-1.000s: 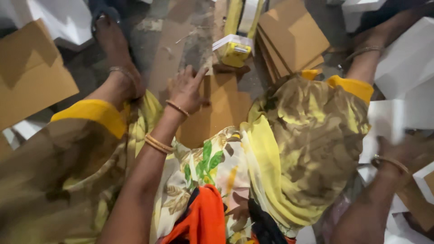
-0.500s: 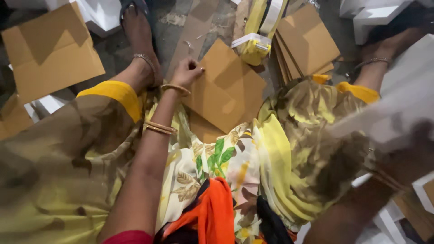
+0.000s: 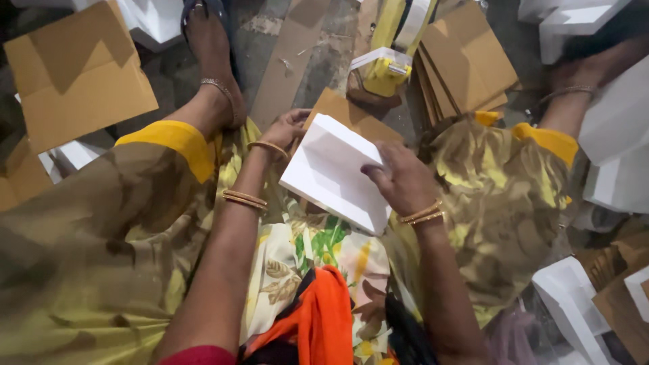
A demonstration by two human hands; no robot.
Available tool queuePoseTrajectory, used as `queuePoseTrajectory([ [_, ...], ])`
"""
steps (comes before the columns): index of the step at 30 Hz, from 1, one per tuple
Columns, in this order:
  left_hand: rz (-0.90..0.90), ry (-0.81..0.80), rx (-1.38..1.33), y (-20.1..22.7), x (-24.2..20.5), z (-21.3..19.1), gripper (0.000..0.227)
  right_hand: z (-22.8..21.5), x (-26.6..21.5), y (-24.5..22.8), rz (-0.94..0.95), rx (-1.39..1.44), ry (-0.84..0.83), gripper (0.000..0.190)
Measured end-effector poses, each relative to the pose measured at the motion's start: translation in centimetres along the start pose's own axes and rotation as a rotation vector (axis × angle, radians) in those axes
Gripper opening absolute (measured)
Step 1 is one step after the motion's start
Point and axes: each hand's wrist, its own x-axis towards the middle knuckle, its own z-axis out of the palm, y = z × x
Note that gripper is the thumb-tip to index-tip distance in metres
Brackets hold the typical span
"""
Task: The person sits on the floor and assembles small cardboard boxes by folding flaps and securing them with adhesive tape. They repeatedly pick up flat cardboard pieces, fold them into box shapes, and apply tape to the seams.
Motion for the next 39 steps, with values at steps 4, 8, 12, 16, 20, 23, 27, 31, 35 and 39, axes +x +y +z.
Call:
queuePoseTrajectory([
  [4,-0.025,-0.043,-0.144,0.1,-0.5,0.4,0.037,1.8,1.2,0.8,-0.021,-0.051,-0.032,0.046],
  [8,0.035,-0.089,-0.162,1.2,-1.4,0.6,0.036,3.7,2.2,1.7,-0.058,-0.15,0.025,0.043],
  [12,0.046,-0.061,-0.027,1.3,-2.7,0.8,0.051,5.0,2.2,2.4,-0.075,-0.142,0.082,0.043],
  [16,0.133,-0.183,-0.115,1.2,-3.1,1.2,0.061,5.6,1.4,2.9,-0.03,-0.097,0.14,0.044],
  [20,0.113,-0.37,0.011,2.4,-2.3,0.0,0.067,5.9,0.7,2.8,0.02,-0.081,0.141,0.042],
  [23,0.118,-0.367,0.011,1.9,-1.7,-0.9,0.064,6.1,0.0,2.8,0.028,-0.057,0.176,0.041],
  [27,0.133,-0.233,-0.083,0.6,-1.1,-0.9,0.059,6.5,-0.4,2.5,0.016,0.007,0.231,0.041],
  [31,0.096,-0.267,-0.202,1.1,-1.9,-0.1,0.06,6.8,-0.8,2.5,0.004,-0.034,0.232,0.043],
  [35,0.11,-0.344,-0.156,3.7,-3.7,1.7,0.066,6.9,-1.2,2.6,-0.008,-0.063,0.238,0.043],
  [39,0.103,-0.398,-0.186,5.3,-5.6,3.1,0.071,6.7,-1.4,2.5,-0.048,-0.049,0.267,0.045],
])
